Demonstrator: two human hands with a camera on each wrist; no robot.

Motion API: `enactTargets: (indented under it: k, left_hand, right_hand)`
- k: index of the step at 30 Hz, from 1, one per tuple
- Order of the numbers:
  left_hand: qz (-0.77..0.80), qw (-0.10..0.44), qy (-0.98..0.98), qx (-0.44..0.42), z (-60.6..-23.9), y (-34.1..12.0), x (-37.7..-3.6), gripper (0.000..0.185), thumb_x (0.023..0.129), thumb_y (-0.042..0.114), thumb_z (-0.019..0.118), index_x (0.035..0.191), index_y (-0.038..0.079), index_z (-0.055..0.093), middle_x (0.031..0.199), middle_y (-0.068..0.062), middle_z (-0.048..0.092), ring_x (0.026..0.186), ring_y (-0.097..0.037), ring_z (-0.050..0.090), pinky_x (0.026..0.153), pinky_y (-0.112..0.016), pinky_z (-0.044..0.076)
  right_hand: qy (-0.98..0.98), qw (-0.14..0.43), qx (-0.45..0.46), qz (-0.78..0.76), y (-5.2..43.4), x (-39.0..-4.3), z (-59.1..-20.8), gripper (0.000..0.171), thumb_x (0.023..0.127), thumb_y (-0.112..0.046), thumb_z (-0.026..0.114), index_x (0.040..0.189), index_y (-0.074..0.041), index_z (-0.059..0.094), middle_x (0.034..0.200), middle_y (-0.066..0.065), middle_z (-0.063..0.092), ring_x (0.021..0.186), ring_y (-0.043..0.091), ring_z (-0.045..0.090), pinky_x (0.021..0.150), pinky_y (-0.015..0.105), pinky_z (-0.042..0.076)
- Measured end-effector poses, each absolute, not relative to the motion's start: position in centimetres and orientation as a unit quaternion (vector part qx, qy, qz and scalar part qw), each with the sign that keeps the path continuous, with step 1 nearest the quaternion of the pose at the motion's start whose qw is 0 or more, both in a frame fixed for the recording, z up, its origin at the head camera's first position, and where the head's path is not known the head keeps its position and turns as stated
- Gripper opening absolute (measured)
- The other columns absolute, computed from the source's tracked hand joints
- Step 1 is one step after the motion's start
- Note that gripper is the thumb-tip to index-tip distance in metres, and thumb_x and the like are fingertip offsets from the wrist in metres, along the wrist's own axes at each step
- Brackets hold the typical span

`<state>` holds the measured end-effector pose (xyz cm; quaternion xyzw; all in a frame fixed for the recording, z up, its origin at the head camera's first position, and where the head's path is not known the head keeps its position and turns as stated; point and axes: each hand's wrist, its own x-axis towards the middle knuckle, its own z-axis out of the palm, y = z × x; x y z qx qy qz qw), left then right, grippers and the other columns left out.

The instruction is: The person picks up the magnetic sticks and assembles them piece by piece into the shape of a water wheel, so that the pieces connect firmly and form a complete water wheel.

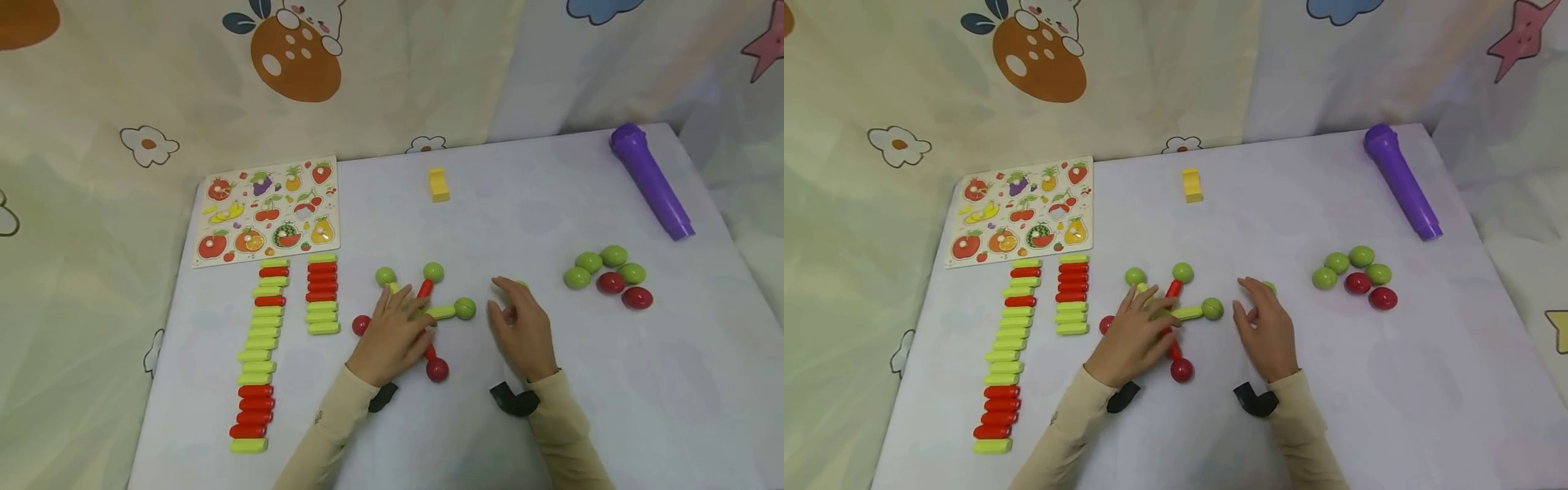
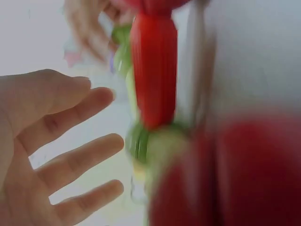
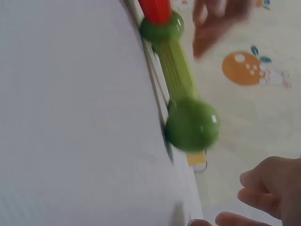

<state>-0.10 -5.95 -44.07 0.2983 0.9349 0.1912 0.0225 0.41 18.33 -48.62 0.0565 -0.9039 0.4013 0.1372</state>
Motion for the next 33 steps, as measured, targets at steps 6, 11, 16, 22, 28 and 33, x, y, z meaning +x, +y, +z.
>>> enactTargets:
  k: [6,11,16,22,28,33]
  left_hand:
    - [0.221,-0.045,0.951,0.212,-43.0,-11.1,0.8,0.017,0.085,0.019,0.073,0.101,0.015,0.07,0.112,-0.006,0.064,0.115,-0.029,0.053,0.103,-0.052,0.037]
    - [0.193,-0.055,0.973,0.114,-43.2,-15.7,1.6,0.029,0.075,0.012,0.081,0.102,0.012,0.07,0.098,-0.008,0.061,0.091,-0.027,0.053,0.078,-0.04,0.046]
    - [0.155,-0.003,0.986,0.067,-44.5,-17.7,2.2,0.037,0.072,0.011,0.084,0.105,0.009,0.069,0.096,-0.011,0.061,0.083,-0.027,0.053,0.072,-0.038,0.049]
    - [0.162,-0.004,0.985,0.058,-45.6,-17.9,2.4,0.034,0.072,0.005,0.082,0.103,0.01,0.069,0.093,-0.01,0.059,0.079,-0.026,0.055,0.071,-0.036,0.05]
    - [0.168,-0.01,0.984,0.05,-45.9,-17.9,2.5,0.033,0.072,0.005,0.082,0.102,0.011,0.068,0.092,-0.009,0.057,0.079,-0.026,0.055,0.07,-0.036,0.05]
    - [0.174,-0.01,0.984,0.048,-46.0,-18.1,2.6,0.033,0.074,0.007,0.081,0.103,0.011,0.068,0.092,-0.008,0.057,0.08,-0.025,0.056,0.072,-0.037,0.051]
  right_hand:
    - [-0.904,0.164,0.001,0.394,20.8,0.1,-48.4,0.038,0.087,0.0,0.064,0.124,-0.005,0.06,0.124,0.014,0.059,0.071,0.009,0.053,0.066,0.007,0.039]
    - [-0.901,0.182,-0.021,0.394,22.6,0.0,-48.0,0.033,0.086,0.002,0.063,0.12,-0.001,0.062,0.131,0.016,0.056,0.081,0.02,0.061,0.071,0.002,0.039]
    - [-0.903,0.185,-0.024,0.387,23.3,0.1,-47.7,0.033,0.087,0.001,0.062,0.119,-0.002,0.063,0.13,0.015,0.056,0.083,0.027,0.062,0.071,0.003,0.039]
    - [-0.902,0.196,-0.005,0.384,23.0,0.2,-47.5,0.033,0.086,0.001,0.063,0.119,-0.003,0.063,0.123,0.016,0.058,0.084,0.004,0.058,0.069,0.004,0.04]
    - [-0.896,0.187,0.004,0.402,22.6,0.1,-47.8,0.03,0.087,0.0,0.064,0.116,-0.004,0.064,0.117,0.015,0.06,0.086,-0.012,0.049,0.069,0.005,0.04]
    - [-0.892,0.178,0.009,0.415,22.5,-0.1,-48.5,0.028,0.087,-0.001,0.064,0.115,-0.004,0.065,0.113,0.013,0.062,0.083,-0.007,0.053,0.068,0.004,0.041]
